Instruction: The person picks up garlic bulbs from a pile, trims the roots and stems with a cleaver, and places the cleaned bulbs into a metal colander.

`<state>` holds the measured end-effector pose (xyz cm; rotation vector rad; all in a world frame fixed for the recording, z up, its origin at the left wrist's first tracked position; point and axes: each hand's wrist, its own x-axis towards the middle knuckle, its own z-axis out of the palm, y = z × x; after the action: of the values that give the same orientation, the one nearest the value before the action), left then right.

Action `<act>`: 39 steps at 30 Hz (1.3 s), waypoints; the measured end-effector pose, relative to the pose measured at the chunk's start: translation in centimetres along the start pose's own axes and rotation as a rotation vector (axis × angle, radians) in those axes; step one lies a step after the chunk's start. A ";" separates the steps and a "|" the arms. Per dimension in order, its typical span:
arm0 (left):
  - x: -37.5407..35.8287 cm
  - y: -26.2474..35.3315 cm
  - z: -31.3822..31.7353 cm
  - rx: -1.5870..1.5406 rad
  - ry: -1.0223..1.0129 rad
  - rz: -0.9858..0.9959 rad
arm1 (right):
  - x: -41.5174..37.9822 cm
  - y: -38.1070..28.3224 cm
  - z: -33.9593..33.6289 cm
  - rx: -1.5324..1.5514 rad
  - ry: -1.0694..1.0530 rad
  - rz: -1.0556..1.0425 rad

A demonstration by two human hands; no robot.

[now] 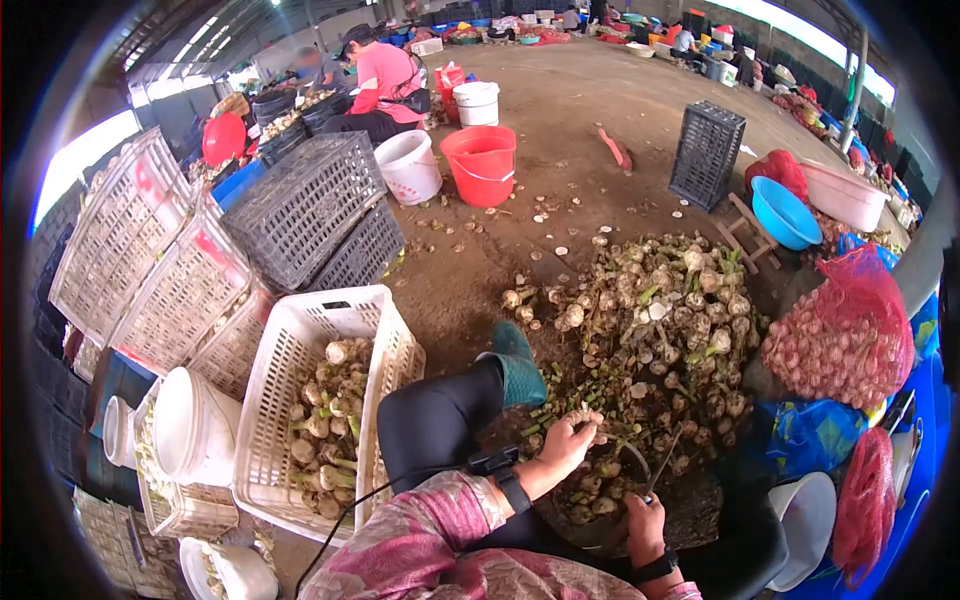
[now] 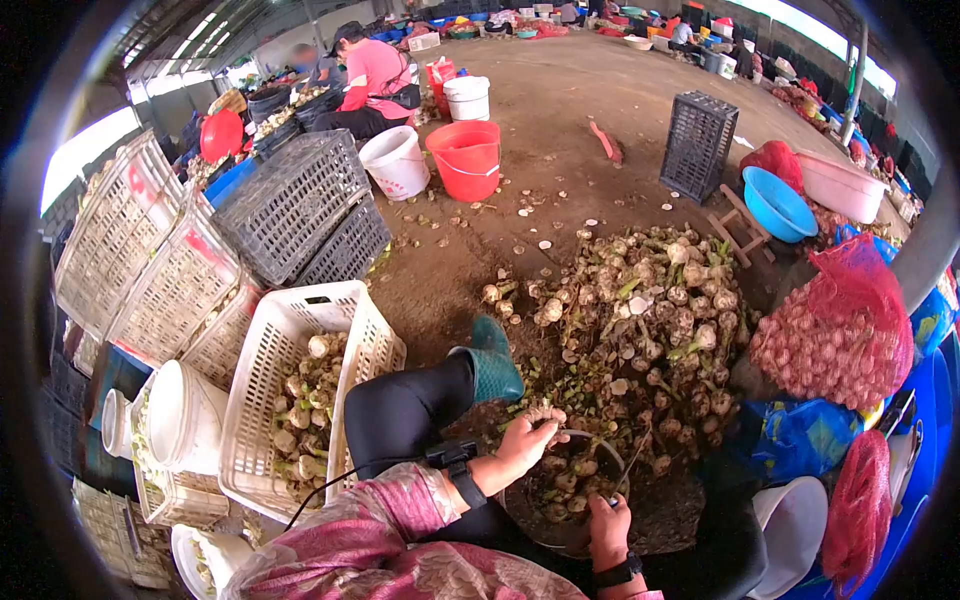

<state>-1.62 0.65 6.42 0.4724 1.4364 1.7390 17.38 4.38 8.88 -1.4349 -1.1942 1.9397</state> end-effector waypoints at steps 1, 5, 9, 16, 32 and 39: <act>-0.3 0.4 0.1 -0.002 -0.005 0.023 | -0.2 -0.3 0.2 0.006 0.000 -0.003; -0.7 0.7 0.3 -0.043 -0.017 0.026 | -0.1 0.2 0.0 -0.011 0.007 -0.051; -0.7 0.8 0.4 -0.044 0.007 0.023 | 0.1 0.4 -0.2 -0.027 -0.009 -0.031; -0.8 1.3 0.4 0.150 0.046 -0.001 | 0.5 1.0 -0.3 -0.013 -0.012 -0.035; -1.2 2.9 0.9 -0.109 0.112 -0.203 | 0.8 1.5 -0.7 0.000 -0.038 -0.002; -0.5 0.7 0.1 0.015 0.015 -0.147 | 0.5 1.0 -0.4 -0.018 -0.010 -0.023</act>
<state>-1.48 0.27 7.25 0.3528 1.4584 1.6195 17.71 4.34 7.74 -1.4161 -1.2301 1.9270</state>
